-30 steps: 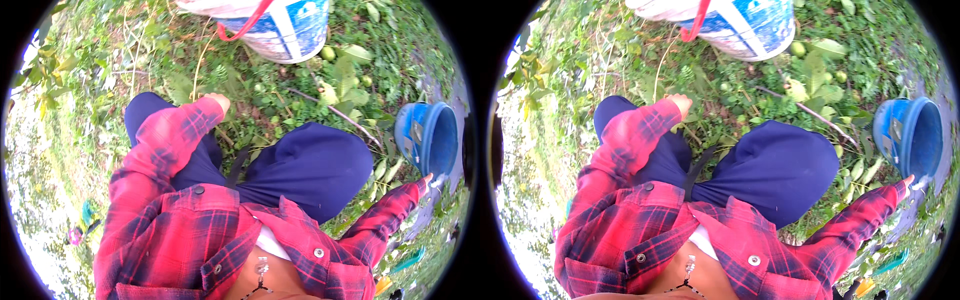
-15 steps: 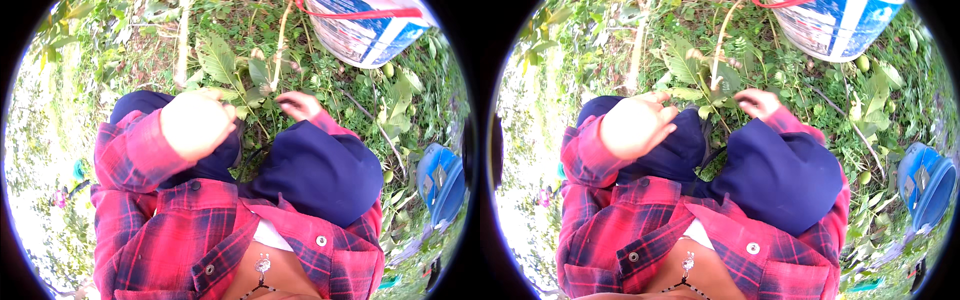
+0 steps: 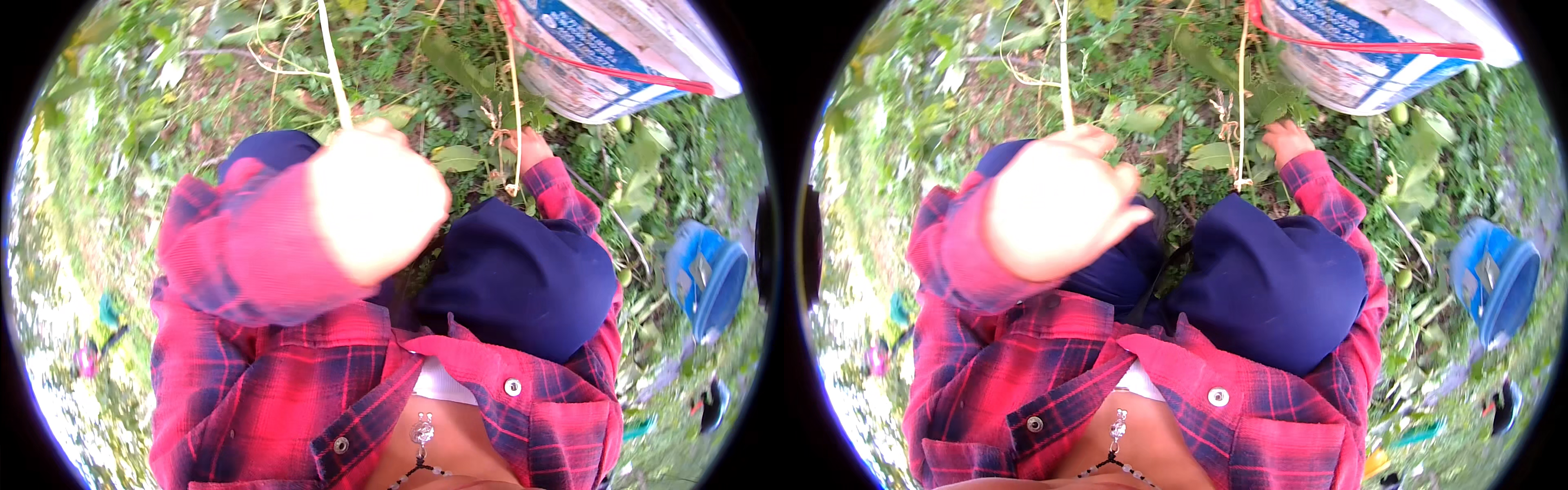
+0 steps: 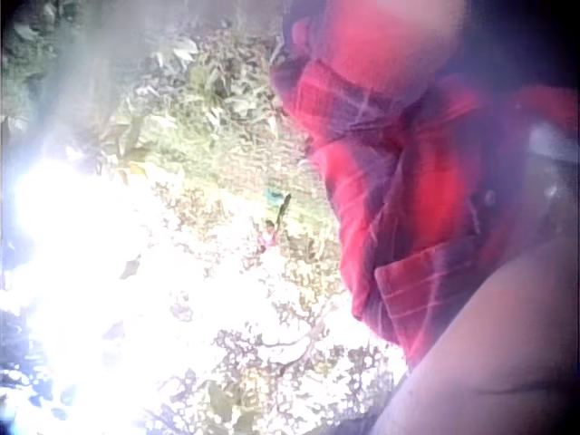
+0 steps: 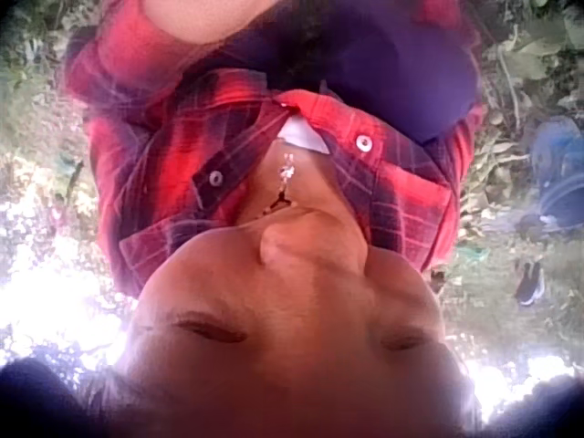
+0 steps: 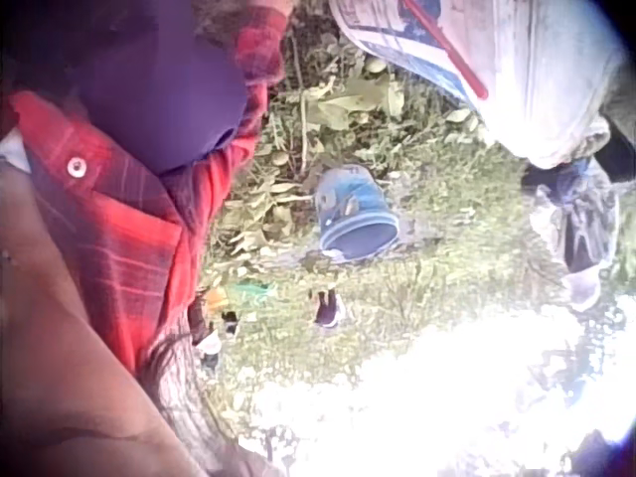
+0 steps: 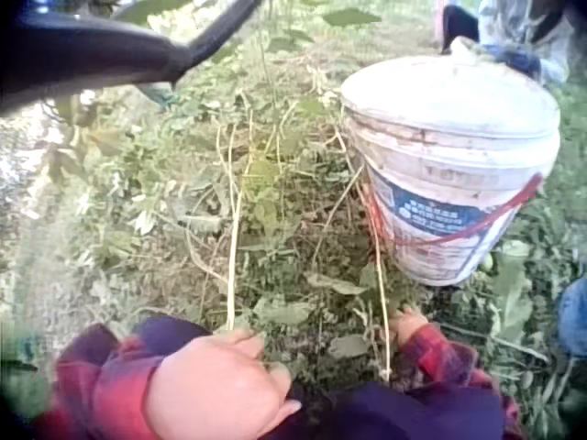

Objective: The person picks walnuts from the ground by hand and places them into buckets.

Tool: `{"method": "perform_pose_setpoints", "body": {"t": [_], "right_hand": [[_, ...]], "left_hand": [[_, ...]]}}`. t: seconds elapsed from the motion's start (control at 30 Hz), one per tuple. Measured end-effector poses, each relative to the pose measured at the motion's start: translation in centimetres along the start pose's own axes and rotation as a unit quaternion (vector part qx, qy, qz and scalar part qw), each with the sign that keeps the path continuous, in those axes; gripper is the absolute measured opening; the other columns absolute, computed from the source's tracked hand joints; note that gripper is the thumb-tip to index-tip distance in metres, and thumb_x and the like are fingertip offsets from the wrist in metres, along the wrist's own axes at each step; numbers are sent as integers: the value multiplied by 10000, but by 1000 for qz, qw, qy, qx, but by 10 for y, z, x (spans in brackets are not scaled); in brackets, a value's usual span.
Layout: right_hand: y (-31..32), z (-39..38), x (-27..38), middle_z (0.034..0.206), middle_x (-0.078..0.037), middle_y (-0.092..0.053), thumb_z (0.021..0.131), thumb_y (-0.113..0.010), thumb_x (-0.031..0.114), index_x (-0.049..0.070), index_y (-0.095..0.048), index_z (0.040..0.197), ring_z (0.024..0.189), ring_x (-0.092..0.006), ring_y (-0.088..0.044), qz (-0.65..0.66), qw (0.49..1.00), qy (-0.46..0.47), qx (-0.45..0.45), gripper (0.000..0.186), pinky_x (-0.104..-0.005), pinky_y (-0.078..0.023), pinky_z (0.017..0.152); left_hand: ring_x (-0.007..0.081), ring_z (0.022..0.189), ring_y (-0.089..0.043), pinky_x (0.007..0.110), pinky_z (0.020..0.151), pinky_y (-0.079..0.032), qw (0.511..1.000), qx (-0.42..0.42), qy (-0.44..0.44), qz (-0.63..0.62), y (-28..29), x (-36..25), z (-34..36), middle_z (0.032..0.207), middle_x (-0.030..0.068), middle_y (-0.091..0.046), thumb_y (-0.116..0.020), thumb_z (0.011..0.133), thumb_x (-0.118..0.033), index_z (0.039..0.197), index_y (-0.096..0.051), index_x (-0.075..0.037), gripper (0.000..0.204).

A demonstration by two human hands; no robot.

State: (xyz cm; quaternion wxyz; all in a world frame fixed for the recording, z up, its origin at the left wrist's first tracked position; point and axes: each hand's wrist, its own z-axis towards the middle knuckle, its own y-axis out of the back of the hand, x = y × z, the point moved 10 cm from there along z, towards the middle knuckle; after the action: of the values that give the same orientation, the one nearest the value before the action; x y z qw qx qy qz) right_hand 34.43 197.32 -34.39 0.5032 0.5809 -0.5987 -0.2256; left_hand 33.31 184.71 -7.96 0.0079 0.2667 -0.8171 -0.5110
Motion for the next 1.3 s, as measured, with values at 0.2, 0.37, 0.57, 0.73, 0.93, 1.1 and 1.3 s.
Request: {"method": "perform_pose_setpoints", "body": {"t": [0.2,0.37,0.57,0.73,0.93,1.1,1.3], "right_hand": [[50,-72,-3,930,-132,-537,593,-476,-16,58,-550,912,859,-263,-518,287,941,-69,-166,337,-319,-407,775],[79,-93,10,801,-71,-574,688,-525,39,23,-545,907,755,-133,-536,498,843,-170,-114,221,-256,-422,689],[125,-168,24,727,-28,-575,723,-514,63,23,-559,844,654,-75,-515,539,810,-229,1,135,-222,-417,597],[127,-169,-16,708,-27,-574,721,-514,101,27,-558,845,615,-72,-505,541,815,-204,-35,151,-213,-411,570],[164,-203,-141,722,-55,-577,726,-516,71,19,-555,854,634,-103,-539,258,873,-246,-333,143,-233,-436,608],[71,-293,-348,697,-111,-584,668,-565,156,57,-583,787,660,-227,-572,237,773,-449,-381,156,-300,-448,634],[29,-201,-328,907,-136,-494,596,-558,122,96,-516,953,865,-266,-485,125,926,-319,-160,361,-350,-399,762]], "left_hand": [[211,534,-517,321,518,-391,978,-26,-206,33,2,-82,45,518,90,-522,-517,611,-139,605,-558,-16,130],[197,539,-527,304,528,-403,745,259,-575,-216,-22,-154,16,539,92,-537,-490,650,-146,624,-565,6,172],[184,605,-559,285,589,-429,396,566,-697,-191,-54,-196,-26,622,112,-577,-415,739,-190,712,-567,51,287],[221,633,-555,312,595,-430,655,429,-599,-169,-84,-197,44,657,128,-572,-446,713,-191,758,-567,14,243],[265,665,-550,344,604,-431,890,263,-350,-130,-82,-151,152,699,148,-565,-483,681,-192,813,-568,-30,225],[238,551,-541,349,525,-414,878,277,-118,-371,-99,-118,216,586,127,-551,-494,695,-206,695,-589,-37,194],[279,674,-534,325,614,-425,925,-98,-130,-344,-26,-166,334,710,147,-543,-479,679,-81,780,-546,-8,141]]}}
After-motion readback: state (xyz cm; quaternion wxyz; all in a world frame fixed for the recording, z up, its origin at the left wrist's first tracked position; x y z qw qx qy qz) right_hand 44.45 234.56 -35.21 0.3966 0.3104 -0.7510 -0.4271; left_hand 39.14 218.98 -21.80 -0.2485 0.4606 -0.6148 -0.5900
